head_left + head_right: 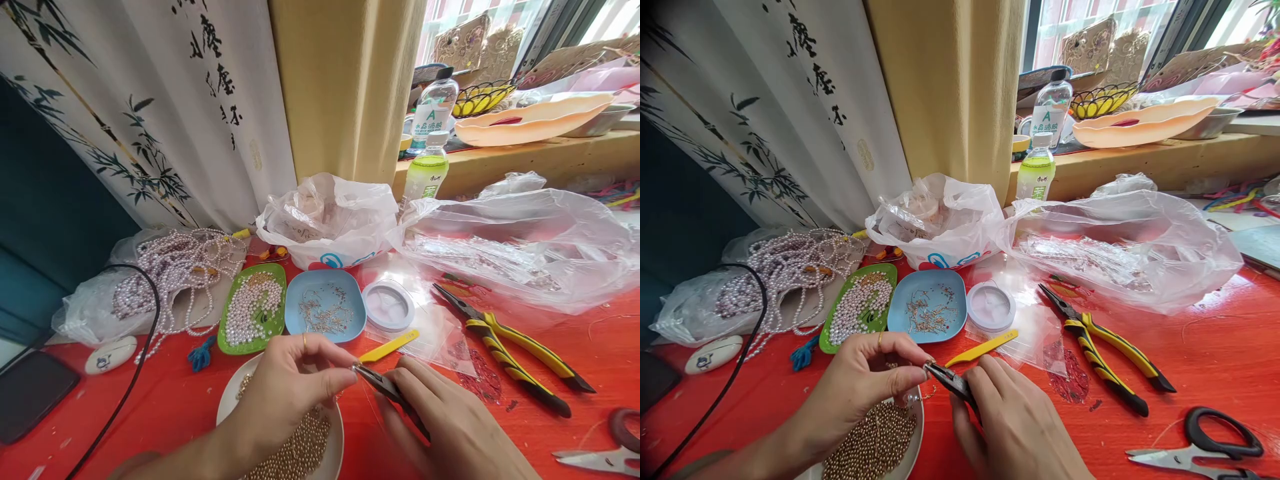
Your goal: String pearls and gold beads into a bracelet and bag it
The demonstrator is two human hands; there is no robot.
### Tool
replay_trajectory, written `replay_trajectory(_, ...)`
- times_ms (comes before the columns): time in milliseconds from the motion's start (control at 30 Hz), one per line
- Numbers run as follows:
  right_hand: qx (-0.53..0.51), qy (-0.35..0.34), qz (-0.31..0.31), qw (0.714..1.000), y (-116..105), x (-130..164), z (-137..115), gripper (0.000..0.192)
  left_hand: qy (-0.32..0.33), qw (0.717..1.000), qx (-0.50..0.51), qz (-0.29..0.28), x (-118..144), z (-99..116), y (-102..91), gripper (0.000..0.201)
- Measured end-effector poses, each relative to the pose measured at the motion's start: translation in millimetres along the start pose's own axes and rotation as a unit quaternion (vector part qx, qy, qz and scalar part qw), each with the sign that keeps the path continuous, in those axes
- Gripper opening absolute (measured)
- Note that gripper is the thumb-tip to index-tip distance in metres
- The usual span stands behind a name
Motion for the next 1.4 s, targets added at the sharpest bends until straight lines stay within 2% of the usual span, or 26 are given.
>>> replay_trajectory(267,0.066,-0.044,0.055,0.995,-6.9,-7.7,-2.9,0.032,-0.004,1.000,0.011,-0.003,0.2,-2.0,1.4,0.017)
replay_trajectory(433,0.060,-0.031,0.034,0.997,-5.3,-4.7,-1.2,0.028,-0.003,1.000,0.018,-0.009,0.4,-2.5,1.7,0.017)
replay_trajectory(567,0.015,0.014,-0.021,1.000,-2.6,-1.5,2.4,0.012,-0.006,1.000,0.021,-0.004,0.7,-1.6,0.9,0.017)
replay_trajectory(667,-0.018,0.031,-0.034,0.999,-3.7,-2.1,3.1,0.011,-0.005,1.000,0.024,-0.005,0.3,-0.8,0.8,0.017)
replay_trajectory(1067,-0.017,0.023,-0.018,0.999,-3.1,-0.1,4.0,0.015,0.003,1.000,0.022,-0.009,0.5,-0.2,0.7,0.015)
replay_trajectory(1400,0.043,-0.011,0.024,0.999,-5.9,-2.4,3.6,0.019,0.000,1.000,0.017,-0.002,1.0,-1.5,0.7,0.016)
Point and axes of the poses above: each hand's wrist, its own x-axis away from the middle knuckle, its own y-axis out of the palm, z = x × y, the point moved 4 cm from there along -x, towards the middle knuckle, and after that the axes turned 8 degrees about -y, right-handed, at the moved point
